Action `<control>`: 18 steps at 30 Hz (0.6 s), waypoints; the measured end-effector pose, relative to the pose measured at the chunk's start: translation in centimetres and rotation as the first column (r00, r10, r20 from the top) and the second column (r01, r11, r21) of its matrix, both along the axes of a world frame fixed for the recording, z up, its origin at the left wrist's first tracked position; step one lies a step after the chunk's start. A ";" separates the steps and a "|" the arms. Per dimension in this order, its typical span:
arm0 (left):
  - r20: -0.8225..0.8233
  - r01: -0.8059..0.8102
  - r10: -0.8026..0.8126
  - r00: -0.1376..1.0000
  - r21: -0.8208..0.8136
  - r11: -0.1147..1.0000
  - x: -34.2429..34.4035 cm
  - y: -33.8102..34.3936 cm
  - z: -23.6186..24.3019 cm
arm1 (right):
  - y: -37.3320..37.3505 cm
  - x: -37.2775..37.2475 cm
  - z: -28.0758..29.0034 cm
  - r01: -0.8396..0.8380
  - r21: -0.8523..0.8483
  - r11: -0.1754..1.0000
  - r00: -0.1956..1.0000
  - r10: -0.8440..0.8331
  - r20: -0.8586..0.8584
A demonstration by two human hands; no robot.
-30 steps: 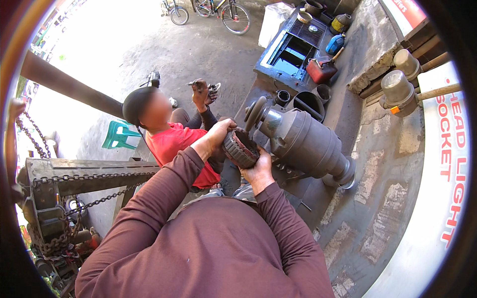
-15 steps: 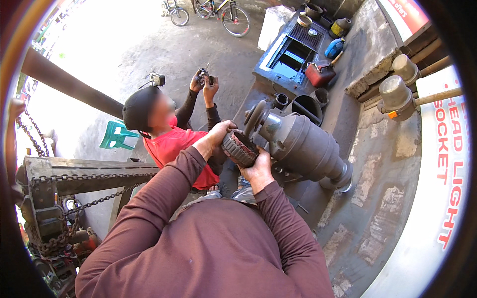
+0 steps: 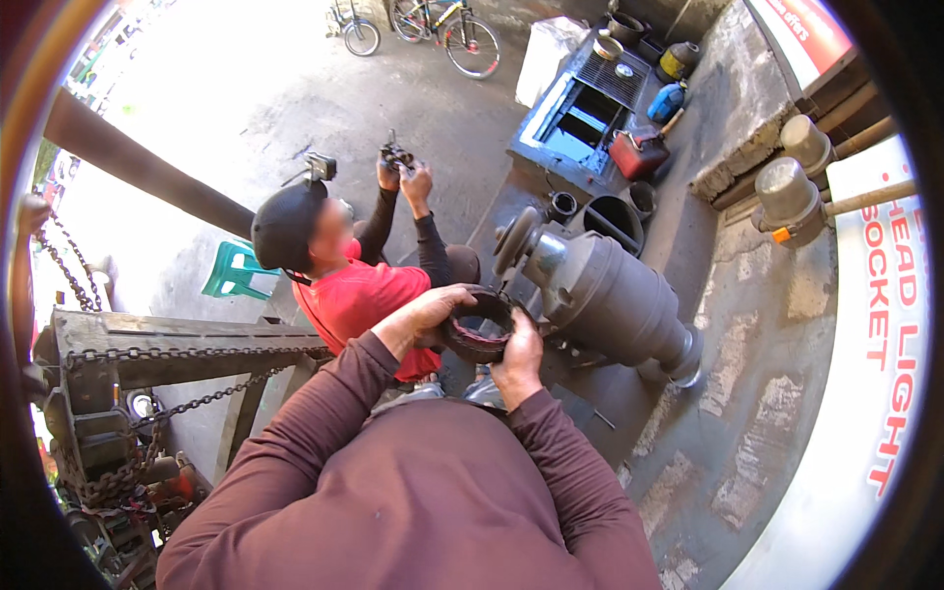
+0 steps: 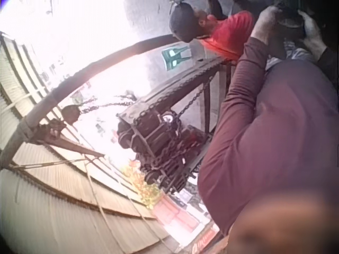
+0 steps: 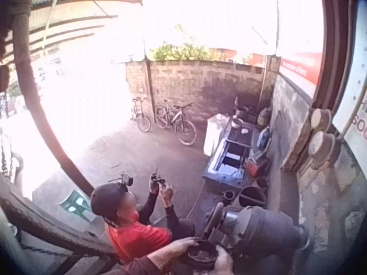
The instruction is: The person uses a screwdriver to pry and remove a small metal ring from a cylindrical mechanical part on a workbench. They then walk to a bench grinder and grind the edges of the ring, before returning to the workbench to place the ring and part down.
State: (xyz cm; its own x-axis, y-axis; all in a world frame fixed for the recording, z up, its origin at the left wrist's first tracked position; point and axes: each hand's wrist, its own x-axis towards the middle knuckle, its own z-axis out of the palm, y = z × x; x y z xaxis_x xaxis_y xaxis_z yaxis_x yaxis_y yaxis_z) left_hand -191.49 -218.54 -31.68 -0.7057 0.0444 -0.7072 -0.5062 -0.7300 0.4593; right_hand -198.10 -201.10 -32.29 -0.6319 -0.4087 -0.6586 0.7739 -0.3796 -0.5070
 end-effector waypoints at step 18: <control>-0.192 0.085 -0.141 0.971 -0.275 0.958 -1.5 0.0 -0.3 | 0.4 1.1 4.4 -0.115 0.351 0.930 0.757 0.310 -0.575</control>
